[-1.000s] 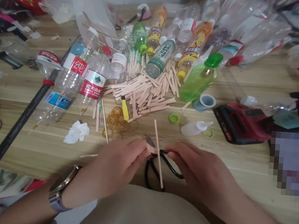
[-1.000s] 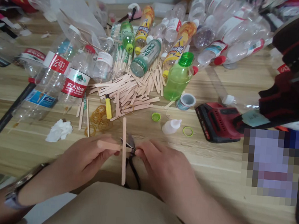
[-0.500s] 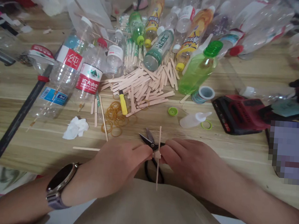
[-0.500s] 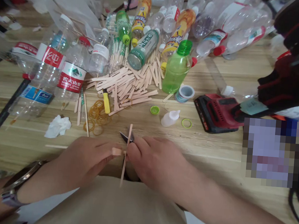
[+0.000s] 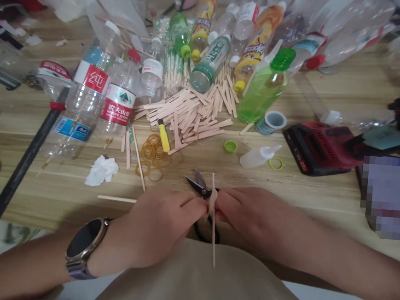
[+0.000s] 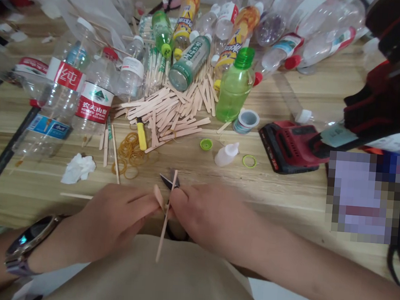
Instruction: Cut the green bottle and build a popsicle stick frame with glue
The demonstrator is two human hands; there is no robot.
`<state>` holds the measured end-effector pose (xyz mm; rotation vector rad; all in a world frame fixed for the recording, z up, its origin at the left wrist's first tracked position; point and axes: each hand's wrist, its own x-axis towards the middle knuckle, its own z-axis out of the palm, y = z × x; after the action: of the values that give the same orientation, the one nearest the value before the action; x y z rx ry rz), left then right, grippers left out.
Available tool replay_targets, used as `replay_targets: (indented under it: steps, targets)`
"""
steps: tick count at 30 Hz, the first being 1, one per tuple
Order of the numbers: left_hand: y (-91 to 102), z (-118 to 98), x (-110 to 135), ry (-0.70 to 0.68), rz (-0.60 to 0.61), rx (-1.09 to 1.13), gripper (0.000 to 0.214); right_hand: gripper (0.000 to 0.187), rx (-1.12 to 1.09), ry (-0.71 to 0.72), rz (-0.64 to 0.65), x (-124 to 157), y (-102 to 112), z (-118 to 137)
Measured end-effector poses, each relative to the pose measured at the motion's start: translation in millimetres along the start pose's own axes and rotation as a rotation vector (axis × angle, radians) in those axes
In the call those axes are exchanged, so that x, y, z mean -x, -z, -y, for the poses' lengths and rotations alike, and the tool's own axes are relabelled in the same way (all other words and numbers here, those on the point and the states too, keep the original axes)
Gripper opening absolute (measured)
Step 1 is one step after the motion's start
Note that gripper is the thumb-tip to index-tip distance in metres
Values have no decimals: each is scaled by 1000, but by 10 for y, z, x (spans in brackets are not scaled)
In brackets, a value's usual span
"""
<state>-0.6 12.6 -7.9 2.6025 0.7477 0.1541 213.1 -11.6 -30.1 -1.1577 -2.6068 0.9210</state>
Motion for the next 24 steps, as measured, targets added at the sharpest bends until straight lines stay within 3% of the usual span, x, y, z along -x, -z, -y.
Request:
replay_targets:
  steps: [4, 10, 15, 18, 24]
  targets:
    - [-18, 9, 6, 6, 12, 5, 29, 16, -34, 4, 3, -10, -20, -1]
    - [-73, 43, 15, -18, 20, 26, 25, 17, 224, 119, 21, -35, -23, -43]
    - [-104, 50, 17, 19, 20, 68, 25, 15, -2, 22, 67, -54, -39, -70]
    - [-86, 42, 19, 23, -5, 63, 25, 20, 65, 55, 32, -58, -37, -72]
    - [-86, 30, 30, 30, 49, 52, 27, 15, -7, 69, 89, -71, 50, -68]
